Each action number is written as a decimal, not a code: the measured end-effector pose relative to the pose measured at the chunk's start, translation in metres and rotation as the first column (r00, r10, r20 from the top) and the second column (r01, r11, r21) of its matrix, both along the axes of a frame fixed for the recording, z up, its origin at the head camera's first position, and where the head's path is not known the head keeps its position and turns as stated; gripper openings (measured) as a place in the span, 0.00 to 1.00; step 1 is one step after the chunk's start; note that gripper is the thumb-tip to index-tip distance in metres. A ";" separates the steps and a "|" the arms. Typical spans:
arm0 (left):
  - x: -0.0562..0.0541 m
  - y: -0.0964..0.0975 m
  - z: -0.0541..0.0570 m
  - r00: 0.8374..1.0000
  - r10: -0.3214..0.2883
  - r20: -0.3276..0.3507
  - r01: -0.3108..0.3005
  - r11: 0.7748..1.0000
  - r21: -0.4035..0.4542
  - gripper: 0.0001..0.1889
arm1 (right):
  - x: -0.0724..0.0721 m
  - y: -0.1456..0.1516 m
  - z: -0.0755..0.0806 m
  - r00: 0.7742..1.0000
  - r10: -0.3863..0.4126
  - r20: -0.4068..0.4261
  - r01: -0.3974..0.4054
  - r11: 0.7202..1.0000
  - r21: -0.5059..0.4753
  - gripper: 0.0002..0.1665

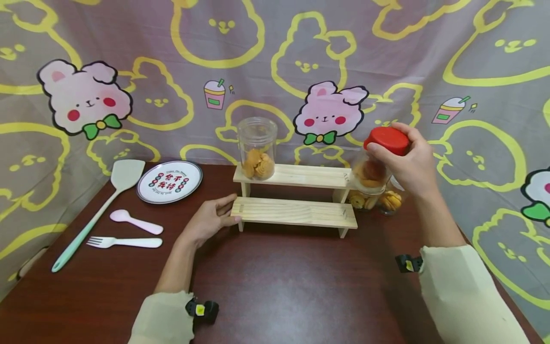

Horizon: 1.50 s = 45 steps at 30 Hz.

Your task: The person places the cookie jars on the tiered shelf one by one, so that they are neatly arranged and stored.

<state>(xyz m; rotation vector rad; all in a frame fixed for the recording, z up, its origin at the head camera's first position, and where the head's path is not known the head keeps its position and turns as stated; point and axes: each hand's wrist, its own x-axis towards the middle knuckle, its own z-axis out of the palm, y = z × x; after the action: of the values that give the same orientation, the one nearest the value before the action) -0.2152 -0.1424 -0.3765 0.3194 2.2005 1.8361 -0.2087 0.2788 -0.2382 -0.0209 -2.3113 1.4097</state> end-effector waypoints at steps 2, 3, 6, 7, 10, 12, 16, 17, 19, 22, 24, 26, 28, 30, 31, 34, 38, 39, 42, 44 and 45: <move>0.001 0.000 0.000 1.000 0.000 0.002 0.000 1.000 0.001 0.39 | -0.002 -0.005 0.001 1.000 0.025 -0.002 -0.025 1.000 -0.013 0.44; 0.001 0.000 0.000 1.000 0.000 0.003 0.000 1.000 0.001 0.39 | -0.003 -0.007 0.001 0.999 0.037 -0.006 -0.037 0.999 -0.024 0.44; 0.001 0.000 0.000 1.000 -0.002 0.004 0.002 1.000 0.005 0.39 | -0.006 -0.014 0.001 0.998 0.066 -0.020 -0.067 0.996 -0.054 0.44; 0.001 0.000 0.000 1.000 -0.003 0.003 0.003 1.000 0.005 0.39 | -0.008 -0.016 0.001 0.997 0.073 -0.024 -0.075 0.995 -0.060 0.44; 0.001 0.000 0.000 1.000 -0.002 0.000 0.002 1.000 0.005 0.39 | -0.012 -0.022 0.002 0.996 0.083 -0.041 -0.086 0.994 -0.064 0.44; 0.000 0.000 0.000 1.000 -0.003 0.001 0.003 1.000 0.005 0.39 | -0.014 -0.026 0.002 0.995 0.089 -0.044 -0.091 0.994 -0.055 0.45; 0.000 0.000 0.000 1.000 -0.005 0.006 0.005 1.000 0.005 0.39 | -0.020 -0.034 0.003 0.994 0.098 -0.044 -0.100 0.994 -0.048 0.45; 0.000 0.000 0.000 1.000 -0.005 0.004 0.005 1.000 0.003 0.39 | -0.021 -0.035 0.004 0.994 0.099 -0.041 -0.101 0.994 -0.047 0.45; -0.001 0.000 0.000 1.000 -0.004 0.000 0.004 1.000 0.003 0.39 | -0.024 -0.039 0.004 0.995 0.098 -0.033 -0.099 0.994 -0.045 0.45; -0.001 0.000 -0.001 1.000 0.002 -0.005 -0.002 1.000 0.008 0.39 | -0.028 -0.045 0.004 0.995 0.103 -0.017 -0.104 0.993 -0.048 0.47; -0.001 0.000 -0.001 1.000 0.003 -0.001 -0.003 1.000 0.016 0.39 | -0.031 -0.048 0.004 0.994 0.107 -0.012 -0.108 0.993 -0.053 0.48; 0.000 0.000 -0.002 1.000 0.003 0.004 -0.004 1.000 0.021 0.39 | -0.034 -0.051 0.002 0.993 0.117 -0.009 -0.117 0.991 -0.062 0.48; 0.000 0.000 -0.002 1.000 0.006 0.007 -0.007 1.000 0.024 0.39 | -0.037 -0.053 0.000 0.992 0.124 -0.011 -0.124 0.990 -0.069 0.48; 0.001 0.000 -0.002 1.000 0.007 0.008 -0.007 1.000 0.024 0.39 | -0.041 -0.055 -0.003 0.991 0.132 -0.009 -0.132 0.989 -0.070 0.47; 0.001 0.000 -0.002 1.000 0.008 0.008 -0.008 1.000 0.024 0.39 | -0.043 -0.056 -0.004 0.991 0.134 -0.009 -0.135 0.988 -0.069 0.47; 0.000 0.000 -0.002 1.000 0.006 0.011 -0.006 1.000 0.025 0.39 | -0.048 -0.057 -0.008 0.989 0.144 -0.025 -0.145 0.987 -0.067 0.47; 0.000 0.000 -0.002 1.000 0.003 0.013 -0.004 1.000 0.027 0.39 | -0.052 -0.060 -0.011 0.988 0.148 -0.049 -0.151 0.987 -0.057 0.45; 0.000 0.000 -0.002 1.000 0.004 0.012 -0.004 1.000 0.024 0.39 | -0.053 -0.060 -0.011 0.988 0.147 -0.052 -0.150 0.987 -0.053 0.45; 0.000 0.000 -0.002 1.000 0.007 0.007 -0.007 1.000 0.018 0.39 | -0.055 -0.063 -0.012 0.989 0.140 -0.050 -0.143 0.989 -0.044 0.45; 0.001 0.000 -0.002 1.000 0.008 0.003 -0.008 1.000 0.011 0.39 | -0.057 -0.065 -0.012 0.989 0.140 -0.048 -0.142 0.989 -0.039 0.45; 0.000 0.000 -0.002 1.000 0.007 0.001 -0.007 1.000 0.010 0.39 | -0.057 -0.066 -0.012 0.989 0.142 -0.046 -0.144 0.989 -0.039 0.45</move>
<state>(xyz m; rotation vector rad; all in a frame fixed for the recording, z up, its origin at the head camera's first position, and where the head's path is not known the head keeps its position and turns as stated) -0.2149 -0.1427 -0.3786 0.3131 2.1953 1.8514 -0.2657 0.2133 -0.2506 0.1638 -2.2863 1.5133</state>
